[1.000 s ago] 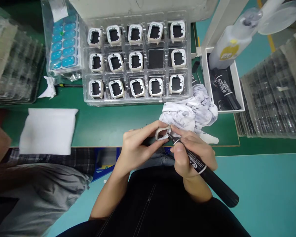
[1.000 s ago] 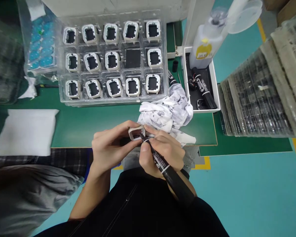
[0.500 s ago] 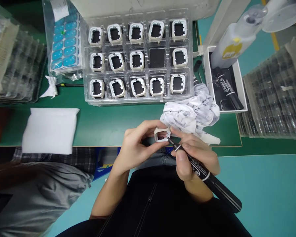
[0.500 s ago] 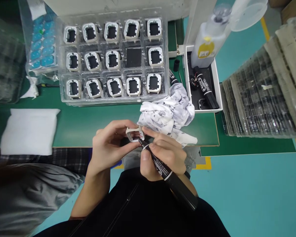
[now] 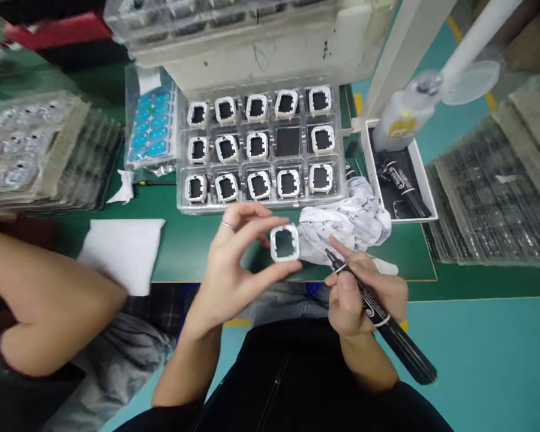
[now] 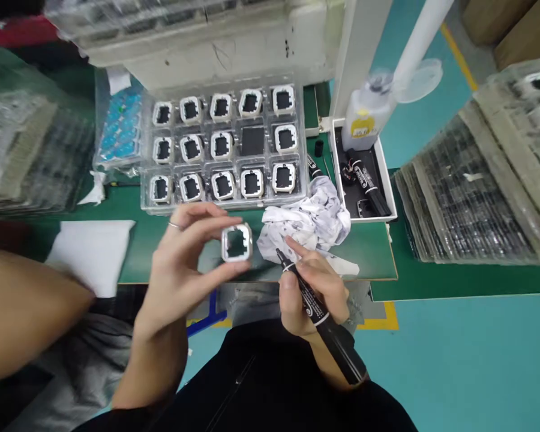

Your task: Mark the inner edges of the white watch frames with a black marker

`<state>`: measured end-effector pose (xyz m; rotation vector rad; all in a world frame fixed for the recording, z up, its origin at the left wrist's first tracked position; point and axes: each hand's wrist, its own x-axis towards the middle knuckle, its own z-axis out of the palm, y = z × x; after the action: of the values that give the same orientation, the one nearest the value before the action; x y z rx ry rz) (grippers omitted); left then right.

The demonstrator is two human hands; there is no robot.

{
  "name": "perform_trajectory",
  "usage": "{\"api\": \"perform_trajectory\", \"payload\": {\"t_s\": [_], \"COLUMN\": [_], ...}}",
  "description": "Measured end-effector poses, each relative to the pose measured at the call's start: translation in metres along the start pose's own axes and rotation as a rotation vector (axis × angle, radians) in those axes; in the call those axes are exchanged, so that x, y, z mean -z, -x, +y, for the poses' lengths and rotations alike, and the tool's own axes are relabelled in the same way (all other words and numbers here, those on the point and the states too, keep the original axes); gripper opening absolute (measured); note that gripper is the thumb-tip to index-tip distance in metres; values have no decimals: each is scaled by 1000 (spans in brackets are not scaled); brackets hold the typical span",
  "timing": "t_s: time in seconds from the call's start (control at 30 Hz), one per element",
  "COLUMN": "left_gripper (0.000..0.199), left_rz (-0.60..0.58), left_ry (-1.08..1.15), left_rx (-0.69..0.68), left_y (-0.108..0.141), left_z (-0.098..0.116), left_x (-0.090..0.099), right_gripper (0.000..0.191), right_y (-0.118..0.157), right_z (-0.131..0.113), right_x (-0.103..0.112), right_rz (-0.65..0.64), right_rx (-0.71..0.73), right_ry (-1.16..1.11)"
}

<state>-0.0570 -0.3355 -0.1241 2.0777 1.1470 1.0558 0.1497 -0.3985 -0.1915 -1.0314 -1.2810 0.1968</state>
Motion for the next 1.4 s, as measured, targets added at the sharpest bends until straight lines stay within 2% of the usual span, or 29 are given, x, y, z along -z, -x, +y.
{"api": "perform_trajectory", "payload": {"t_s": [0.1, 0.17, 0.27, 0.33, 0.47, 0.6, 0.77, 0.93, 1.1, 1.2, 1.3, 1.4], "left_gripper": [46, 48, 52, 49, 40, 41, 28, 37, 23, 18, 37, 58], "left_rz": [2, -17, -57, -84, -49, -5, -80, -116, -148, -72, -4, 53], "left_ry": [-264, -344, -428, -479, -527, -511, -478, -452, -266, -9, 329, 561], "left_rx": [-86, -136, -169, -161, -123, -162, -237, -203, -210, -158, 18, 218], "left_y": [-41, -74, -120, -142, -158, -164, -193, -221, -208, -182, -143, -96], "left_z": [-7, -17, -37, -48, -59, -56, -56, -56, -37, -19, -1, 9], "left_x": [21, 24, 12, 1, -13, -22, -47, -56, -55, -44, -26, -11], "right_gripper": [24, 25, 25, 23, 16, 19, 23, 21, 23, 24, 25, 25], "right_y": [0, -1, -1, -1, -5, -8, -7, -4, -4, -4, -3, -1], "right_z": [1, 0, 0, 0, -2, -3, -1, 1, -1, -1, 1, 3], "right_x": [-5, -10, -14, -14, -15, -15, -14, -14, -14, -13, -13, -12], "right_rz": [93, 105, 119, 120, 117, 113, 98, 112, 110, 102, 119, 117], "right_rx": [10, 39, 47, 48, 69, 91, 102, 99, 97, 94, 86, 50], "right_ry": [-79, -75, -56, -37, 18, 33, 57, 111, 115, 115, 85, 54]}}
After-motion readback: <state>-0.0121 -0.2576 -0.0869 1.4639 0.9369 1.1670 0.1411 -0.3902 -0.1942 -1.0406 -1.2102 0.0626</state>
